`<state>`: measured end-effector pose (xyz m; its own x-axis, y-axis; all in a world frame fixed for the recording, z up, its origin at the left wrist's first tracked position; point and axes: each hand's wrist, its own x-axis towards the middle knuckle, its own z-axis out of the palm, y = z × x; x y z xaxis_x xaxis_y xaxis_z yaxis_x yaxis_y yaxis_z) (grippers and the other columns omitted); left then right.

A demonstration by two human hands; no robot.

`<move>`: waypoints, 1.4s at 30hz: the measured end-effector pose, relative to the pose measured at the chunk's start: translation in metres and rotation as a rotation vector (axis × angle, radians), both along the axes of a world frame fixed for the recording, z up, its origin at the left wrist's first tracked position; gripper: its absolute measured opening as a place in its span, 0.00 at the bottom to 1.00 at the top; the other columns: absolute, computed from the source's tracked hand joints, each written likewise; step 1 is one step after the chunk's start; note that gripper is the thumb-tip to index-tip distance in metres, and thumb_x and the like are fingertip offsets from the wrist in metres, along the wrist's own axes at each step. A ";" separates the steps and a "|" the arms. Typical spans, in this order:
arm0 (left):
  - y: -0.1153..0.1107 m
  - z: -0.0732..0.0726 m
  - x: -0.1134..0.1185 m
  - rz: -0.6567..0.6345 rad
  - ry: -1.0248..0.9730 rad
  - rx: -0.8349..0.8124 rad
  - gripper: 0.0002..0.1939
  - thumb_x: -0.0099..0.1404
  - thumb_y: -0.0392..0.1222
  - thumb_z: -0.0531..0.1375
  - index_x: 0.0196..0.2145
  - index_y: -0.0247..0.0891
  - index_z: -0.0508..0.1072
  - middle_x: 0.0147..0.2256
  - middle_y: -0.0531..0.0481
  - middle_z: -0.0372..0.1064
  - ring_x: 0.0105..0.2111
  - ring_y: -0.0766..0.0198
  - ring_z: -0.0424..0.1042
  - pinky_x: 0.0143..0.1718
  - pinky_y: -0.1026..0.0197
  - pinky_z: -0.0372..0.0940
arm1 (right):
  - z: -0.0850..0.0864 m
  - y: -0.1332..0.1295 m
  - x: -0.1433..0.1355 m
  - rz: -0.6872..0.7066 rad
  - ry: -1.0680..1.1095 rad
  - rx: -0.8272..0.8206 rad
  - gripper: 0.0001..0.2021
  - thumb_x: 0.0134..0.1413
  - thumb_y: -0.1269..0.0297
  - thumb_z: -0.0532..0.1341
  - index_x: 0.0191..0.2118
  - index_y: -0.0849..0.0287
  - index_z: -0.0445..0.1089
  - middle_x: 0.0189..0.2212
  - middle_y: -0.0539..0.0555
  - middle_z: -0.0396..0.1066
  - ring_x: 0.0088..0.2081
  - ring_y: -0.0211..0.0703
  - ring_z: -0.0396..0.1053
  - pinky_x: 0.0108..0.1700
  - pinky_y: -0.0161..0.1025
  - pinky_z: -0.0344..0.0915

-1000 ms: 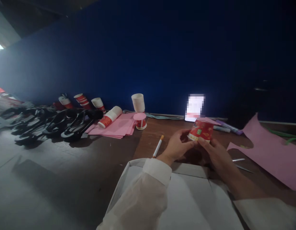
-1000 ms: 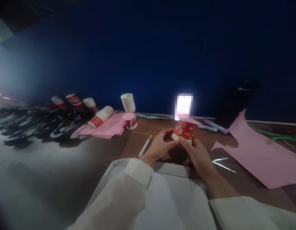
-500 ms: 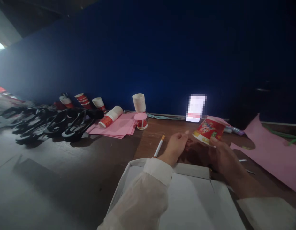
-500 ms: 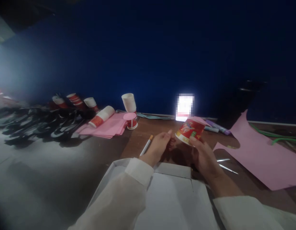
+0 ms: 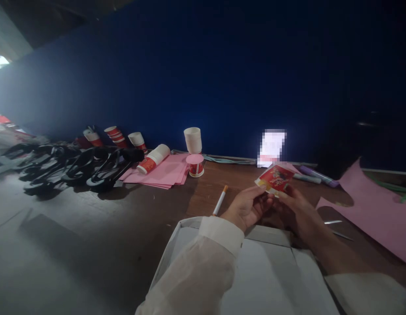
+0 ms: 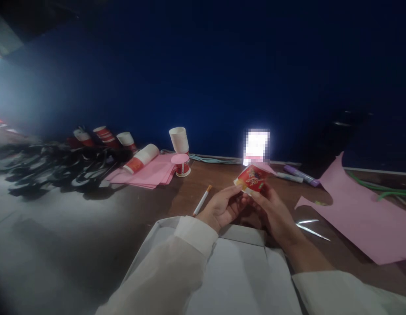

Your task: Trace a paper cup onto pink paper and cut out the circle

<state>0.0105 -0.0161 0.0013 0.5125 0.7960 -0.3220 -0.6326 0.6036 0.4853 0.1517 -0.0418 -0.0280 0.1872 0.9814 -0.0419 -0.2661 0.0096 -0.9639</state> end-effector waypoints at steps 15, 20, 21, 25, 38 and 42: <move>-0.005 -0.019 0.017 0.005 -0.054 0.024 0.05 0.65 0.29 0.61 0.33 0.31 0.78 0.30 0.46 0.73 0.29 0.67 0.72 0.39 0.65 0.70 | -0.001 -0.003 0.002 -0.052 -0.275 -0.057 0.26 0.54 0.43 0.67 0.56 0.46 0.70 0.38 0.53 0.81 0.32 0.53 0.79 0.29 0.46 0.75; -0.006 -0.024 0.022 0.048 -0.092 0.009 0.02 0.63 0.31 0.64 0.32 0.33 0.78 0.31 0.47 0.74 0.32 0.66 0.73 0.42 0.64 0.69 | -0.001 0.000 0.001 -0.112 -0.361 0.005 0.25 0.52 0.42 0.68 0.53 0.45 0.74 0.43 0.54 0.82 0.42 0.60 0.80 0.40 0.52 0.78; -0.006 -0.024 0.023 0.061 -0.103 0.006 0.02 0.63 0.31 0.65 0.33 0.33 0.78 0.31 0.47 0.74 0.32 0.66 0.73 0.42 0.64 0.69 | -0.001 0.000 -0.001 -0.113 -0.370 0.015 0.25 0.53 0.42 0.67 0.54 0.45 0.74 0.44 0.54 0.82 0.44 0.61 0.80 0.42 0.53 0.78; -0.005 -0.024 0.027 0.095 -0.122 -0.050 0.03 0.64 0.35 0.65 0.35 0.33 0.79 0.32 0.47 0.75 0.32 0.66 0.74 0.44 0.64 0.71 | -0.002 0.001 -0.008 -0.127 -0.449 0.036 0.27 0.54 0.42 0.67 0.56 0.48 0.72 0.49 0.55 0.81 0.49 0.59 0.78 0.50 0.52 0.76; 0.003 -0.023 0.015 0.134 -0.127 0.010 0.11 0.60 0.43 0.68 0.38 0.33 0.80 0.35 0.42 0.79 0.36 0.58 0.78 0.43 0.58 0.72 | -0.018 0.004 -0.008 -0.245 -0.684 0.179 0.57 0.42 0.35 0.71 0.73 0.58 0.52 0.63 0.70 0.65 0.59 0.65 0.71 0.54 0.59 0.74; 0.004 -0.027 0.013 0.124 -0.083 0.009 0.14 0.57 0.46 0.71 0.36 0.34 0.80 0.31 0.47 0.77 0.30 0.63 0.74 0.37 0.61 0.70 | -0.016 0.000 0.003 -0.422 -0.971 0.329 0.57 0.47 0.33 0.68 0.75 0.59 0.48 0.68 0.71 0.56 0.68 0.71 0.56 0.61 0.68 0.65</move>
